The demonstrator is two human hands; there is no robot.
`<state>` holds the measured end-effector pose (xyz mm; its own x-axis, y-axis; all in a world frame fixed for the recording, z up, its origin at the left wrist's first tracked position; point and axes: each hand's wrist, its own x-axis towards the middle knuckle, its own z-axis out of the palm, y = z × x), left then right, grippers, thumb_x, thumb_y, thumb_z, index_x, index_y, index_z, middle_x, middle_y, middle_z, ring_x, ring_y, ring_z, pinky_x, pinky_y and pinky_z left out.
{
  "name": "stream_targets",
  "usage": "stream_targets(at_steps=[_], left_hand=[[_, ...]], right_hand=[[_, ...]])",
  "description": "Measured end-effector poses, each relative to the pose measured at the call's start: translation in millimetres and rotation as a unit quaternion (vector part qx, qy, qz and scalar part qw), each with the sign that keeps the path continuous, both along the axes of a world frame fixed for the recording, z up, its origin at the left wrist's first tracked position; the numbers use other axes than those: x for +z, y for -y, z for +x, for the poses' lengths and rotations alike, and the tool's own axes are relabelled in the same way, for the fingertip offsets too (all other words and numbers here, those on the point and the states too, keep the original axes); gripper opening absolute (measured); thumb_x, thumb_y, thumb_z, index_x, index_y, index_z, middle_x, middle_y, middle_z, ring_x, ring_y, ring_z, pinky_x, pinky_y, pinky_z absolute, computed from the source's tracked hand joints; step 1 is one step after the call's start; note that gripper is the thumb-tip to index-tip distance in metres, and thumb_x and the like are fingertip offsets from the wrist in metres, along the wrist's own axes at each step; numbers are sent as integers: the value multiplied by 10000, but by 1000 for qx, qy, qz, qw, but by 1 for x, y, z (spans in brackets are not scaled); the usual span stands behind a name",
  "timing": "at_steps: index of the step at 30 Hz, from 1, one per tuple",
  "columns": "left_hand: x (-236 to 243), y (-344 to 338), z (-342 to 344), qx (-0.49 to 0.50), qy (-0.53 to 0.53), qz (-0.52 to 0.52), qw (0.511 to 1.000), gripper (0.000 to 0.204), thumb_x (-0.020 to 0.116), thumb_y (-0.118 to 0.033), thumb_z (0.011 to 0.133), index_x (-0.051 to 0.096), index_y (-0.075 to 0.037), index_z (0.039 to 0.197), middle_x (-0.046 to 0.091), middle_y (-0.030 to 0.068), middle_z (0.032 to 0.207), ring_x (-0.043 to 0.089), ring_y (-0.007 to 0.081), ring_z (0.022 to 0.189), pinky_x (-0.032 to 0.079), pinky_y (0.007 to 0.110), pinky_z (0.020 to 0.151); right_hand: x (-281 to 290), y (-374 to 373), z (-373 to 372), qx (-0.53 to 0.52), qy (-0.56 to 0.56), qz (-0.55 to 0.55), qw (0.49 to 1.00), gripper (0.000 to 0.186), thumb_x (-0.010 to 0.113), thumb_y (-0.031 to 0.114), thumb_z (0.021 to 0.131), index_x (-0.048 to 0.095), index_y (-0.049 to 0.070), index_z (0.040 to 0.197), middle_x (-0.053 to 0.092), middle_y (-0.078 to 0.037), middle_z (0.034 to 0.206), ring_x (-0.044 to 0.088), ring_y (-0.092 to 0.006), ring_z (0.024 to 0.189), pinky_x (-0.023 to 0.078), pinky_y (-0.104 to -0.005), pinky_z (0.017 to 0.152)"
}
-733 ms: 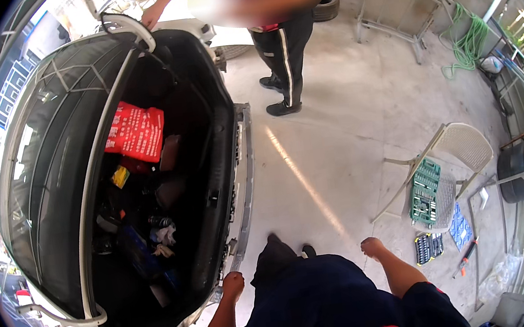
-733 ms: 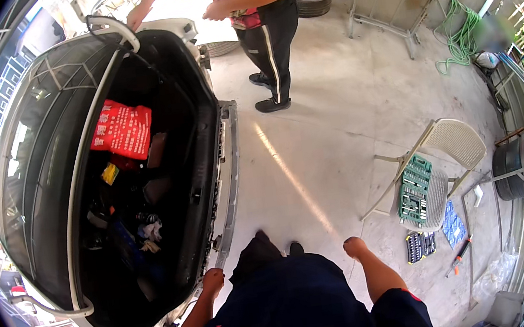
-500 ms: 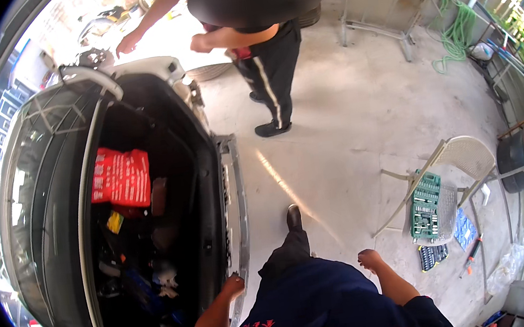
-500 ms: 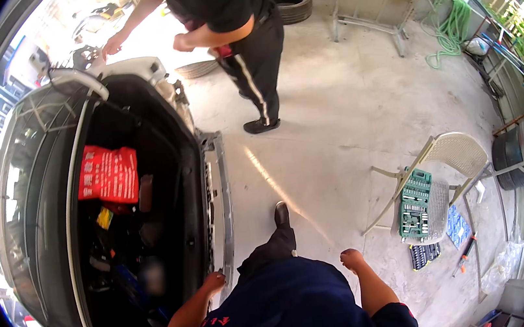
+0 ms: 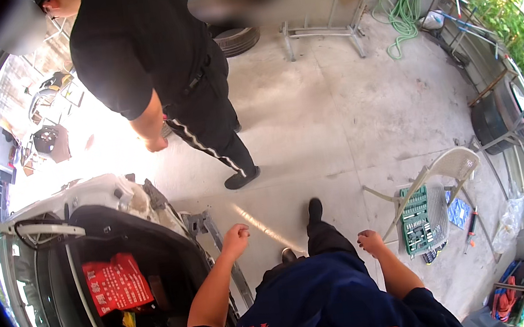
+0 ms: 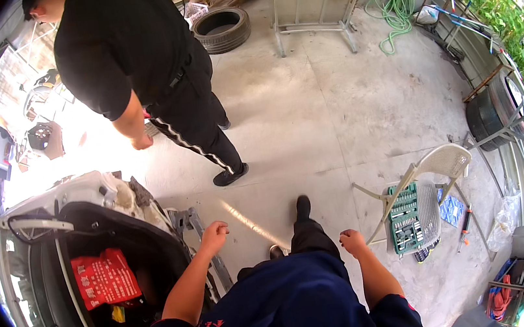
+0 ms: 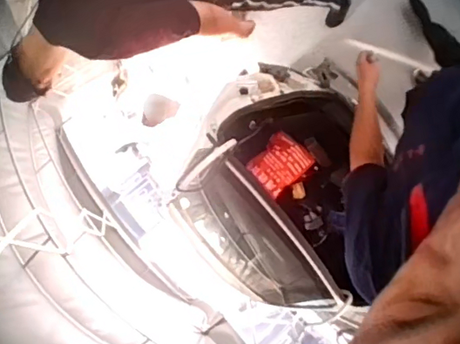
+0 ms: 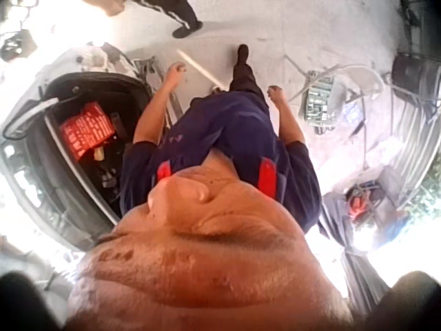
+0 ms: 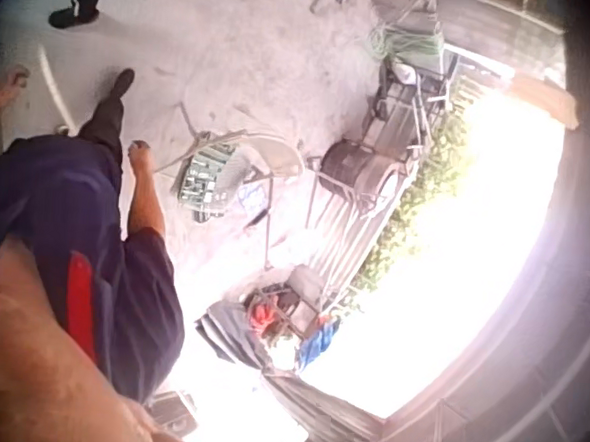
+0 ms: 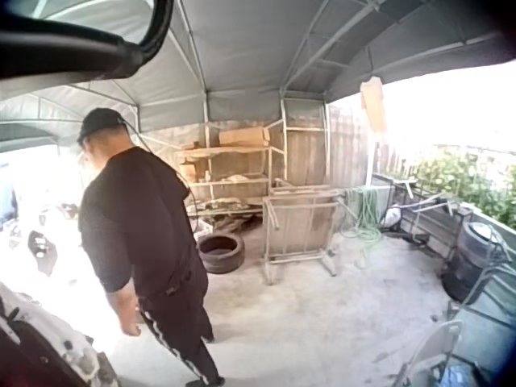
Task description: The person detaches a component from a white car using a wrench, picks up a tool from a case, lifts a trunk lid, and screws it onto the vehicle using a ratchet wrench.
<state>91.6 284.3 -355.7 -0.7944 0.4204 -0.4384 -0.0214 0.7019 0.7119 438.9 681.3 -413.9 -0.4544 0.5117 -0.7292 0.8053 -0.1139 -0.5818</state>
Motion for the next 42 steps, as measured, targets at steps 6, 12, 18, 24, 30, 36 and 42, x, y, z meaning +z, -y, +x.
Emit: stream_targets(at_steps=[6,12,18,24,30,36,42], left_hand=[[-72,-13,-39,15,-38,-73,997,251,543,-180,943,736,-42,1025,747,193,1028,713,365,967,559,456,860],[-63,-11,-48,-101,101,-237,961,314,505,-229,901,759,-46,936,728,225,1034,679,452,987,544,524,885],[-77,-58,-80,198,164,-142,956,298,503,-189,898,765,-54,939,731,229,933,715,369,904,554,470,814],[-113,-125,-231,199,180,-109,957,291,541,-231,913,779,-91,1008,744,210,955,727,350,926,560,445,825],[-125,-162,-447,-48,20,-177,983,303,488,-209,883,748,-58,919,717,244,1016,673,464,1000,542,530,899],[-72,-264,-660,100,-20,-52,993,269,542,-215,924,743,-53,998,741,196,1042,689,401,1024,546,468,919],[-83,-309,-772,164,10,-22,986,248,557,-164,919,732,-32,1034,747,187,998,709,358,988,557,430,894]], right_hand=[[-103,-93,-76,193,45,42,979,401,679,366,860,783,13,1021,768,-168,916,721,-308,842,567,-436,761],[-52,-220,-262,330,100,5,939,285,616,265,889,757,19,916,714,-120,778,659,-218,619,530,-357,560],[-17,-306,-489,92,-23,4,995,205,577,174,940,704,12,939,688,-82,775,605,-144,600,471,-305,500],[5,-331,-643,169,-105,24,980,247,615,204,963,685,21,1115,709,-69,912,644,-127,747,509,-275,621],[-4,-338,-697,197,-15,-40,979,311,600,242,949,685,12,1141,716,-75,940,667,-158,790,530,-326,670],[-31,-397,-711,41,158,-71,984,313,576,233,952,701,44,1168,708,-80,923,659,-176,775,532,-354,678],[-38,-449,-858,241,211,-34,947,222,632,222,915,744,44,988,687,-85,801,630,-198,671,488,-385,585]])
